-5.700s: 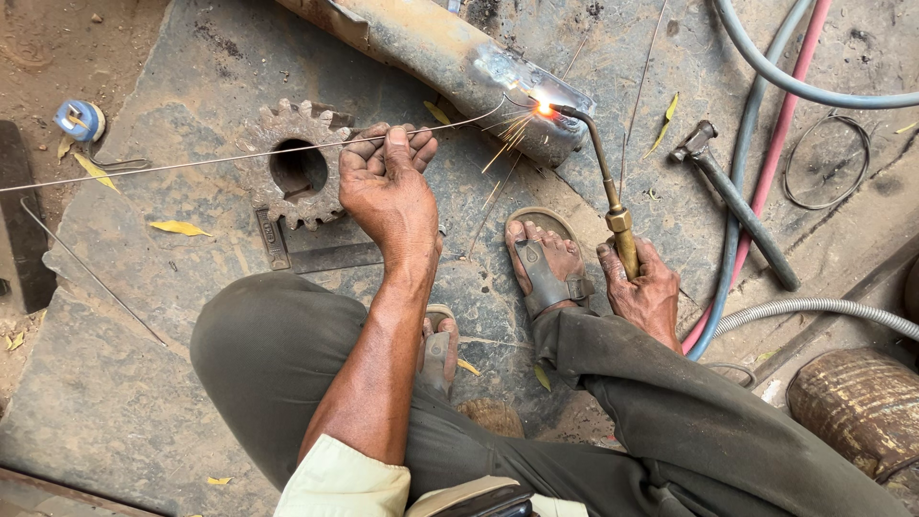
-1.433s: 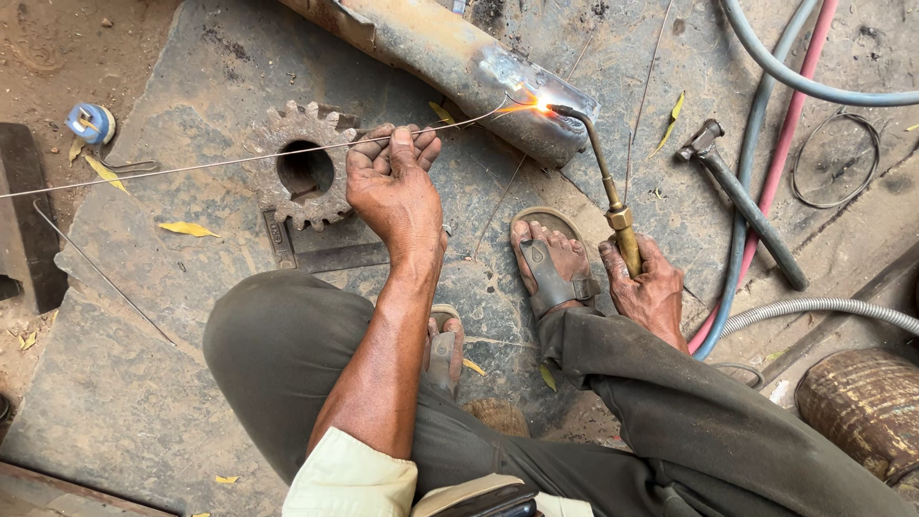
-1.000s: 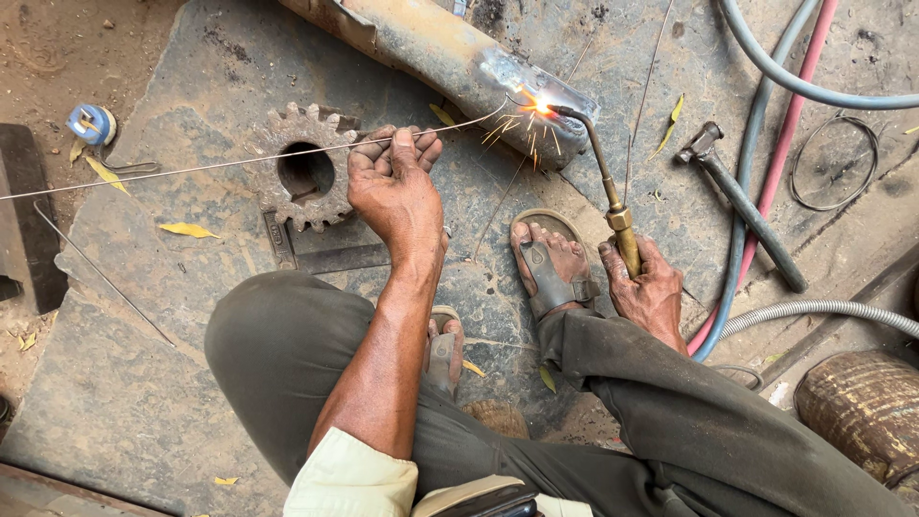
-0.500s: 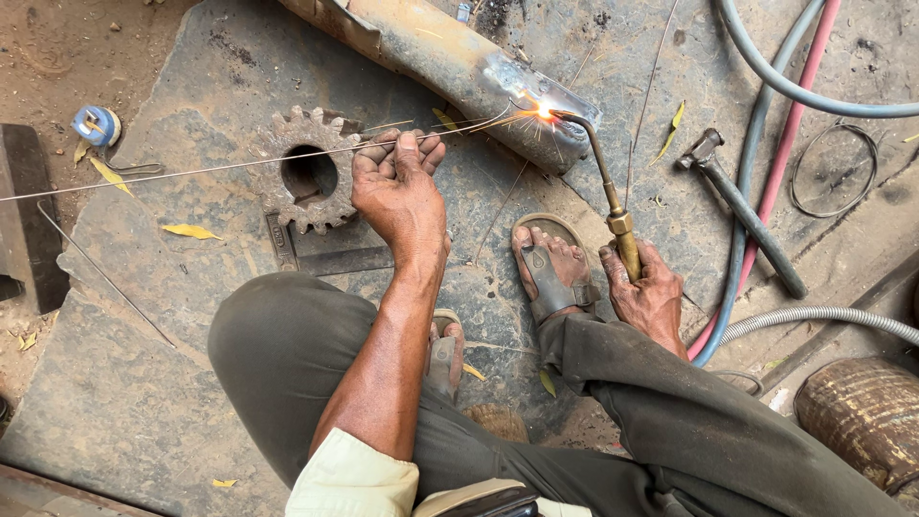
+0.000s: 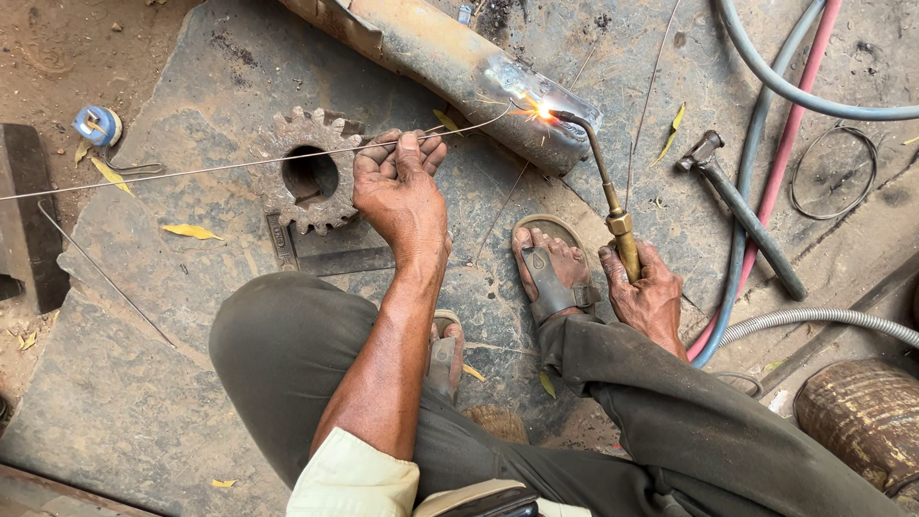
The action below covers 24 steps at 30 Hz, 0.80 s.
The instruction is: The person uses a welding torch and filler rod to weld a seam on a metal pipe. They feed the rod into the molten pool while moving the torch along the joint, producing sparks and a visible weld bead.
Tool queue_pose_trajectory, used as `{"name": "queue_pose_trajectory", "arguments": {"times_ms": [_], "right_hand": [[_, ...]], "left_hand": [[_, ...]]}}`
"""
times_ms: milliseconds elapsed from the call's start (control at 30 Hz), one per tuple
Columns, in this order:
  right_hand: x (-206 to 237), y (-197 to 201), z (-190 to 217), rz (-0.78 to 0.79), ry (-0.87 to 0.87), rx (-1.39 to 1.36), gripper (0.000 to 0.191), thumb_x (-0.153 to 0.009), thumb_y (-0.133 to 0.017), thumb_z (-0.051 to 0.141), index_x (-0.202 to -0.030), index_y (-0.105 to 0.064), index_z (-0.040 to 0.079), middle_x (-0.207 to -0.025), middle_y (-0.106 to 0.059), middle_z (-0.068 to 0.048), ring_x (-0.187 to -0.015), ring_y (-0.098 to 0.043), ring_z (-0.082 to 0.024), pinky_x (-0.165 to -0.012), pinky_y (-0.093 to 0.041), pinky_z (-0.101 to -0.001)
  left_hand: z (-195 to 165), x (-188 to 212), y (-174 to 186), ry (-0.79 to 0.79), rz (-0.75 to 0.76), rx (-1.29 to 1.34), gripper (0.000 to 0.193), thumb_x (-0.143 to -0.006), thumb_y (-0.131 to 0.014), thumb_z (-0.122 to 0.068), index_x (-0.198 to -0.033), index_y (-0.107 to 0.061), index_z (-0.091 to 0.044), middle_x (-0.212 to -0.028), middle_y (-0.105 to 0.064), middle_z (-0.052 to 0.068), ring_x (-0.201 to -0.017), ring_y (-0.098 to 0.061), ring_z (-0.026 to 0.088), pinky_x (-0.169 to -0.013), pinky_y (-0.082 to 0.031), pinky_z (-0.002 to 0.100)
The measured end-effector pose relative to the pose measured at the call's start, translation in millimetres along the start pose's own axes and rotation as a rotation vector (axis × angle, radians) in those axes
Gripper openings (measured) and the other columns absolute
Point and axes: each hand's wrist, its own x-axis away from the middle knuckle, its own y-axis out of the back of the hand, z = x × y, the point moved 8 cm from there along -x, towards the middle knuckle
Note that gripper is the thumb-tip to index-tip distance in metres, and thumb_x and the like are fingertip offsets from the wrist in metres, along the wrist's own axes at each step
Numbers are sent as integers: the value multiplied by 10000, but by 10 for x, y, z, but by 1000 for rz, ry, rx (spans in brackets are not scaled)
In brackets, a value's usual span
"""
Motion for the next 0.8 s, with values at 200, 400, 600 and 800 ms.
{"name": "queue_pose_trajectory", "arguments": {"times_ms": [200, 400, 600, 800], "right_hand": [[-5, 11, 36, -28, 76, -35, 305, -974, -728, 366, -1118, -722, 98, -631, -630, -34, -584, -626, -158, -554, -500, -393], [-7, -16, -33, -6, 14, -16, 308, -979, -724, 366, -1118, -718, 91, -609, -619, -48, -560, -617, -164, -537, -494, -397], [-10, -22, -9, -11, 66, -17, 306, -982, -724, 378, -1079, -721, 88, -616, -629, -34, -563, -631, -152, -535, -507, -384], [0, -11, 27, -20, 91, -15, 310, -974, -733, 378, -1076, -725, 86, -646, -642, -34, -601, -643, -153, -571, -519, -392]], "left_hand": [[10, 1, -5, -8, 0, 6, 177, -1019, -560, -5, -1155, -487, 83, -1058, -683, 247, -949, -767, 288, -836, -706, 368], [28, 6, 11, -21, 7, 5, 172, -1018, -568, -2, -1149, -493, 80, -1052, -682, 241, -950, -767, 284, -832, -708, 371], [42, -12, 10, -22, 3, 16, 165, -1017, -568, -3, -1143, -495, 73, -1050, -685, 236, -944, -765, 284, -825, -705, 371], [44, -16, 5, -13, 7, 17, 158, -1019, -565, -1, -1138, -495, 76, -1044, -687, 240, -944, -770, 287, -830, -706, 370]]}}
